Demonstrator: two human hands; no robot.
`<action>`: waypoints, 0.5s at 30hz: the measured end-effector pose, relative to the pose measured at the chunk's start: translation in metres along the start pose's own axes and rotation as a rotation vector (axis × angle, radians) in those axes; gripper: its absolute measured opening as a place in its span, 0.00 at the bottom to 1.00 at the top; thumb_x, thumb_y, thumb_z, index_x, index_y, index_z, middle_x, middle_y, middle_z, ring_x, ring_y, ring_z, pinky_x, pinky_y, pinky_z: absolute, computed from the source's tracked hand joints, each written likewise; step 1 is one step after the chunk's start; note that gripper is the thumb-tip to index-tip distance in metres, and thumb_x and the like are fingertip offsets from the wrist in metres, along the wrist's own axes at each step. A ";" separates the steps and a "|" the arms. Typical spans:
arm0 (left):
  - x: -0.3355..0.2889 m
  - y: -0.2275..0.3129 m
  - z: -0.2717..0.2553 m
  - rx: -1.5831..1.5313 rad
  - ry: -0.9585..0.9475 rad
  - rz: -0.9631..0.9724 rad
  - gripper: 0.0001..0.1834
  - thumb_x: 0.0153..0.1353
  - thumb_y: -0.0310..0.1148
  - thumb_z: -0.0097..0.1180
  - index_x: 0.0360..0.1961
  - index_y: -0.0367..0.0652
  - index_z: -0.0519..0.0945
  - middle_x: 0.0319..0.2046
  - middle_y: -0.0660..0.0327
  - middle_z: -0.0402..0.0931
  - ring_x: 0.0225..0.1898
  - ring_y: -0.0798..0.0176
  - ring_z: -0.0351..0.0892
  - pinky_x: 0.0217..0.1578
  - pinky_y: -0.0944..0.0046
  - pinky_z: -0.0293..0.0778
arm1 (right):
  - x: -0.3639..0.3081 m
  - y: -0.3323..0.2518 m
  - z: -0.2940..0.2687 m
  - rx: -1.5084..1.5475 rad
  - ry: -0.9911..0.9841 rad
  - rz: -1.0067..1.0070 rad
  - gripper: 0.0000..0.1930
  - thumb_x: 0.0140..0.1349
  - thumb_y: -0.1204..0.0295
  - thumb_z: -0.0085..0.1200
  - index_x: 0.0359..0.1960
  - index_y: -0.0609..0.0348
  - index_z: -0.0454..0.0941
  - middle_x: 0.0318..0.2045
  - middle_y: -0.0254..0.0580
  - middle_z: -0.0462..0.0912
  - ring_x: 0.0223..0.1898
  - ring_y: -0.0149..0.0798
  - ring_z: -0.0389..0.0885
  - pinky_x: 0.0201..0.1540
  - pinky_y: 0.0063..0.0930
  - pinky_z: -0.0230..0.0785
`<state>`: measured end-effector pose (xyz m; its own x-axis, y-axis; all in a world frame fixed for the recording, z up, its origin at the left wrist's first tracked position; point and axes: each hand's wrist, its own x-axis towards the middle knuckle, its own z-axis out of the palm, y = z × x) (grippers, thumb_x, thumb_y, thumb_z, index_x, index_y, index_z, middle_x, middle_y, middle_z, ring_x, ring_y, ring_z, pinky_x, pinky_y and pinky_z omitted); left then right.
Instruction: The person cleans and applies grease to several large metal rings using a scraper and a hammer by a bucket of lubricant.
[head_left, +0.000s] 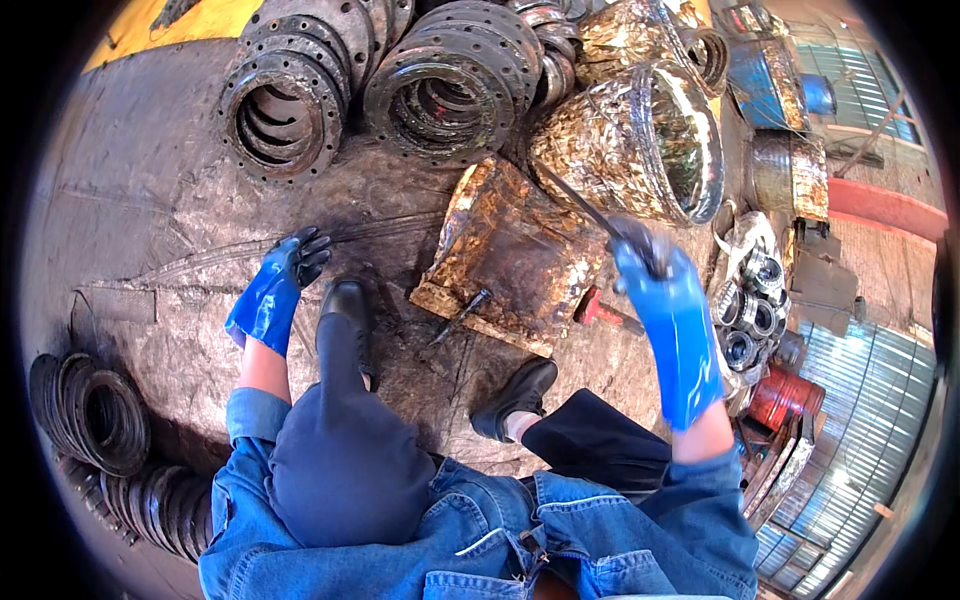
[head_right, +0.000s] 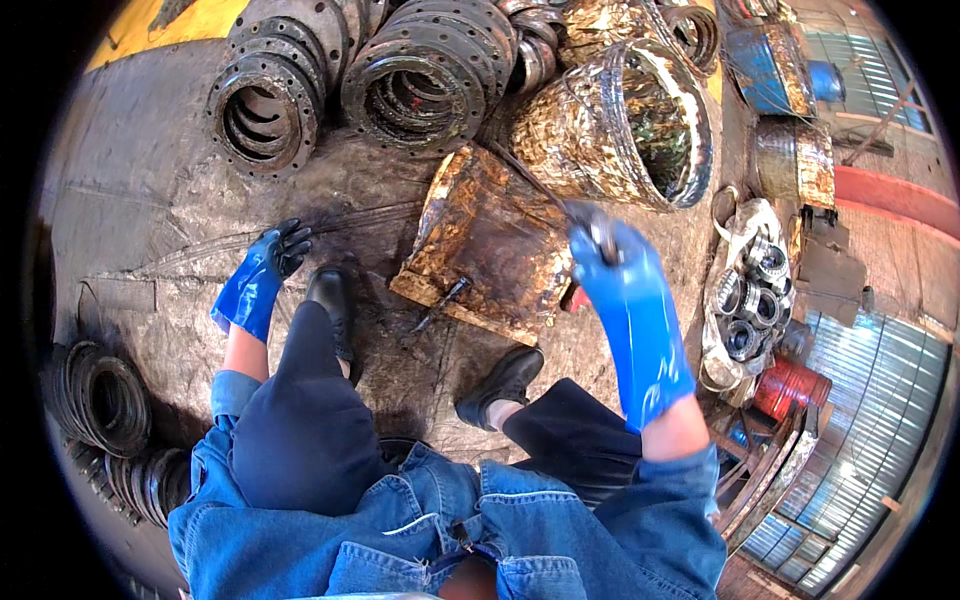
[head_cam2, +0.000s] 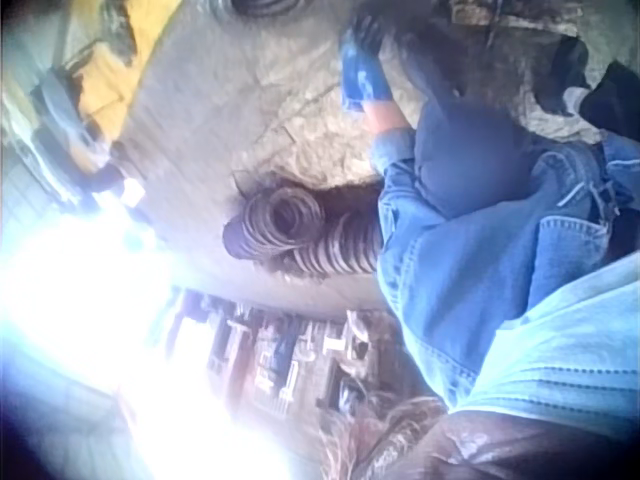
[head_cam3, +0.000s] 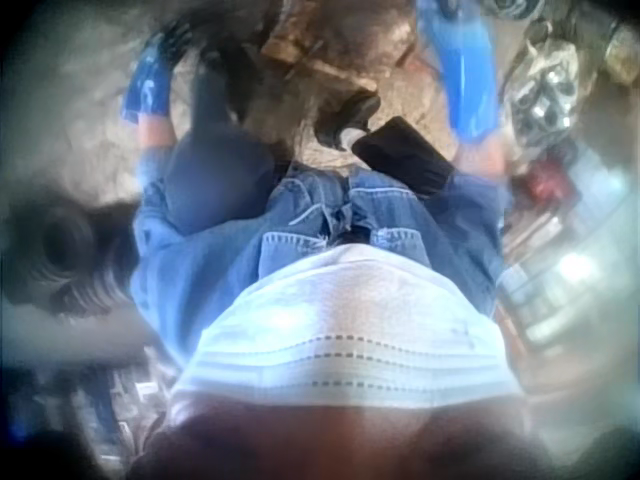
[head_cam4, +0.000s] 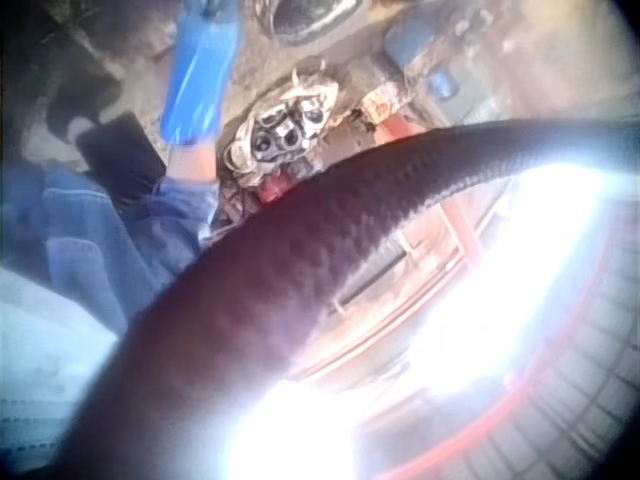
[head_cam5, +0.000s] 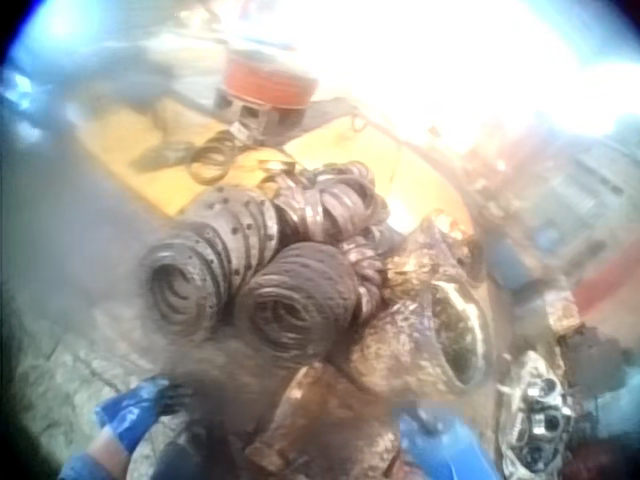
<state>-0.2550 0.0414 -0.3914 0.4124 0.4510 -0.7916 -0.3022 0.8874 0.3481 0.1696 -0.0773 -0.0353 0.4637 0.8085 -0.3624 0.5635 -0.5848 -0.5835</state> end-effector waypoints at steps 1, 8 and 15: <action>-0.001 0.001 -0.004 -0.038 0.018 0.003 0.23 0.67 0.42 0.43 0.60 0.47 0.71 0.52 0.54 0.78 0.41 0.57 0.84 0.30 0.61 0.79 | 0.018 -0.029 0.006 0.065 -0.106 0.019 0.18 0.60 0.73 0.56 0.53 0.55 0.78 0.31 0.38 0.80 0.32 0.27 0.79 0.32 0.24 0.73; 0.001 0.001 0.000 -0.040 0.104 -0.007 0.23 0.67 0.43 0.45 0.60 0.46 0.70 0.52 0.53 0.78 0.39 0.56 0.84 0.27 0.60 0.78 | 0.131 -0.092 0.033 -0.537 -0.162 0.016 0.17 0.62 0.61 0.56 0.51 0.51 0.79 0.32 0.47 0.84 0.34 0.39 0.83 0.41 0.36 0.73; -0.004 0.007 0.007 0.022 0.154 -0.013 0.21 0.67 0.40 0.47 0.59 0.46 0.71 0.50 0.54 0.80 0.38 0.57 0.84 0.27 0.62 0.78 | 0.137 -0.099 0.051 -0.684 -0.178 0.013 0.17 0.61 0.60 0.55 0.49 0.52 0.80 0.34 0.49 0.84 0.37 0.45 0.84 0.45 0.39 0.73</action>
<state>-0.2526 0.0468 -0.3819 0.2788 0.4205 -0.8634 -0.2779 0.8959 0.3466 0.1423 0.0944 -0.0647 0.3875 0.7658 -0.5133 0.8890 -0.4578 -0.0119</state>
